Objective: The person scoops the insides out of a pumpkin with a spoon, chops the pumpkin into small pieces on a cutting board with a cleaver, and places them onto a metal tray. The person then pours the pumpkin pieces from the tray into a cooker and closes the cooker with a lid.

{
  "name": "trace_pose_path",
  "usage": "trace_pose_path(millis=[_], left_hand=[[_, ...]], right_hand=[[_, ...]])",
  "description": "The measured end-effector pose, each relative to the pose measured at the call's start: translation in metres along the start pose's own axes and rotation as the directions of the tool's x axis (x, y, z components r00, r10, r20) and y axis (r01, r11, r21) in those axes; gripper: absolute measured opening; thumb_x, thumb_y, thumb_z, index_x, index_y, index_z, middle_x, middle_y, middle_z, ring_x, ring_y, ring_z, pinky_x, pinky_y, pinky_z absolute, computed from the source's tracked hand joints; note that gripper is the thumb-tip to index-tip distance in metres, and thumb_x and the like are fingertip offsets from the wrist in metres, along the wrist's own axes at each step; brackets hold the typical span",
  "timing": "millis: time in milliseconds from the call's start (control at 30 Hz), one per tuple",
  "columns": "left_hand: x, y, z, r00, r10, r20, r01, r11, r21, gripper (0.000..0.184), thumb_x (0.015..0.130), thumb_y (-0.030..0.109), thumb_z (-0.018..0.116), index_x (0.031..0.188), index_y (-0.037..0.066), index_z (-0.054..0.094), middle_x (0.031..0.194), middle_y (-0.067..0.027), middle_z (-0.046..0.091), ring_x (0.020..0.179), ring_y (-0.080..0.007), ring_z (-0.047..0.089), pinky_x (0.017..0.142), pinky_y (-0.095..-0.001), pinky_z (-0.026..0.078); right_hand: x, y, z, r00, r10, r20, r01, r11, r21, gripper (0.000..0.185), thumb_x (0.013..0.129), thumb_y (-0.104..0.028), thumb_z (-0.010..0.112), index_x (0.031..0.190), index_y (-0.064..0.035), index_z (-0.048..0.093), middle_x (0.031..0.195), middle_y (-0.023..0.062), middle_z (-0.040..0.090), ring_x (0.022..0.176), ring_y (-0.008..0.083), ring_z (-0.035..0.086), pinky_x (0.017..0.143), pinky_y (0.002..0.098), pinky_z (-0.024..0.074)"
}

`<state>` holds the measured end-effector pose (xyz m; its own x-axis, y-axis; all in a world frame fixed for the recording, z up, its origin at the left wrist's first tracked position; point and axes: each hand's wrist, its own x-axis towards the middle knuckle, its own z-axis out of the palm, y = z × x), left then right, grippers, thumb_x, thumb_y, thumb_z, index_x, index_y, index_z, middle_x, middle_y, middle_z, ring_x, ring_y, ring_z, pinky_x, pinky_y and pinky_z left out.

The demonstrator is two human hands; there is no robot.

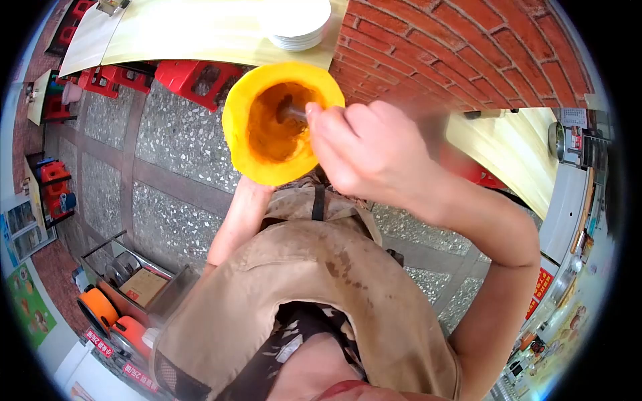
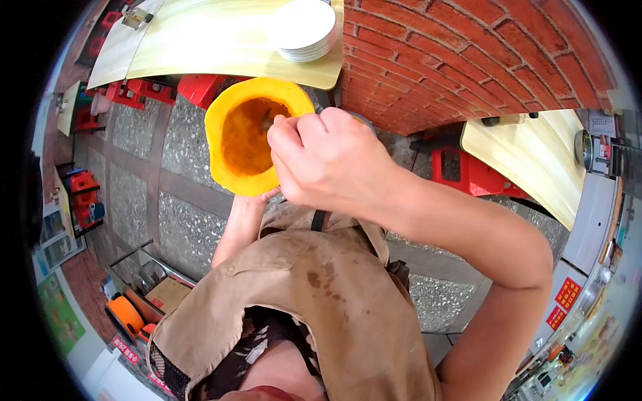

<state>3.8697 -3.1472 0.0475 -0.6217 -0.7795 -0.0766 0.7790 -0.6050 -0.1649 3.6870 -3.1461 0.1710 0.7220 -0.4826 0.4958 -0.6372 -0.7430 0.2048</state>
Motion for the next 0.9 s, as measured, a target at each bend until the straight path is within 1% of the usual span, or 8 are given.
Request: trace_pose_path(millis=[67,100,167,367,500,633,733,900], left_hand=[[0.002,-0.001,0.000,0.897,0.397,-0.194,-0.159,0.700,0.696,0.045,0.092,0.036,0.047,0.127,0.009,0.046,0.128,-0.0115,0.049,0.114,-0.0262,0.049,0.099,-0.0412,0.040],[0.003,0.002,0.001,0.895,0.403,-0.189,-0.167,0.697,0.697,0.045,0.092,0.036,0.047,0.127,0.009,0.046,0.128,-0.0115,0.049,0.114,-0.0262,0.049,0.099,-0.0412,0.040],[0.004,0.009,0.001,0.993,0.116,0.027,-0.119,0.972,0.205,0.051,0.090,0.040,0.048,0.130,0.009,0.044,0.130,-0.0110,0.048,0.116,-0.0268,0.047,0.100,-0.0420,0.039],[0.002,0.026,-0.011,0.996,0.071,0.054,-0.078,0.985,0.151,0.050,0.090,0.036,0.050,0.131,0.009,0.042,0.131,-0.0102,0.048,0.117,-0.0247,0.047,0.101,-0.0407,0.037],[0.000,0.033,-0.017,0.991,0.117,0.071,-0.130,0.967,0.220,0.053,0.090,0.040,0.049,0.132,0.009,0.040,0.128,-0.0102,0.049,0.114,-0.0234,0.047,0.102,-0.0388,0.036],[0.004,0.034,0.004,1.000,0.001,0.025,0.002,0.993,-0.115,0.062,0.087,0.053,0.046,0.132,0.009,0.041,0.129,-0.0116,0.048,0.116,-0.0254,0.046,0.103,-0.0402,0.034],[0.010,0.030,0.024,0.978,-0.014,0.207,-0.081,0.892,0.445,0.045,0.090,0.022,0.054,0.130,0.008,0.041,0.128,-0.0090,0.048,0.118,-0.0222,0.043,0.103,-0.0351,0.033],[0.029,0.040,0.030,0.991,0.041,0.124,-0.092,0.893,0.440,0.046,0.091,0.026,0.052,0.131,0.008,0.041,0.129,-0.0100,0.047,0.116,-0.0227,0.046,0.102,-0.0363,0.036]], right_hand=[[-0.001,-0.002,0.008,1.000,-0.010,0.011,0.010,1.000,0.018,0.016,0.064,-0.010,0.060,0.074,0.0029,0.064,0.076,0.0067,0.054,0.061,0.0160,0.053,0.051,0.0263,0.0385],[0.000,-0.001,0.011,0.999,-0.029,0.021,0.029,0.999,0.034,0.016,0.064,-0.010,0.060,0.074,0.0026,0.064,0.075,0.0064,0.054,0.062,0.0160,0.052,0.050,0.0261,0.0383],[-0.006,0.003,0.005,0.998,-0.030,0.059,0.027,0.999,0.044,0.016,0.064,-0.010,0.060,0.074,0.0021,0.064,0.075,0.0059,0.053,0.062,0.0158,0.052,0.050,0.0264,0.0384],[-0.008,0.024,-0.028,0.989,-0.044,0.139,0.029,0.994,0.109,0.022,0.065,-0.009,0.061,0.083,0.0042,0.063,0.072,0.0032,0.050,0.056,0.0143,0.047,0.049,0.0265,0.0371],[-0.003,0.011,-0.010,0.998,0.004,-0.067,0.008,0.984,0.180,0.025,0.066,-0.010,0.062,0.087,0.0047,0.063,0.072,0.0023,0.051,0.056,0.0119,0.048,0.049,0.0246,0.0368],[-0.017,0.016,0.006,0.994,-0.003,-0.107,0.018,0.990,0.137,0.020,0.069,-0.010,0.062,0.085,0.0015,0.065,0.072,0.0020,0.051,0.055,0.0114,0.047,0.048,0.0251,0.0361],[-0.021,0.018,-0.002,0.993,0.035,-0.110,-0.018,0.989,0.150,0.010,0.070,-0.008,0.064,0.078,-0.0016,0.065,0.069,0.0014,0.050,0.054,0.0112,0.046,0.048,0.0245,0.0348],[-0.014,0.014,0.015,0.970,0.174,-0.172,-0.187,0.980,-0.062,0.004,0.072,-0.006,0.065,0.073,-0.0029,0.064,0.067,0.0008,0.048,0.053,0.0113,0.044,0.047,0.0246,0.0335]])
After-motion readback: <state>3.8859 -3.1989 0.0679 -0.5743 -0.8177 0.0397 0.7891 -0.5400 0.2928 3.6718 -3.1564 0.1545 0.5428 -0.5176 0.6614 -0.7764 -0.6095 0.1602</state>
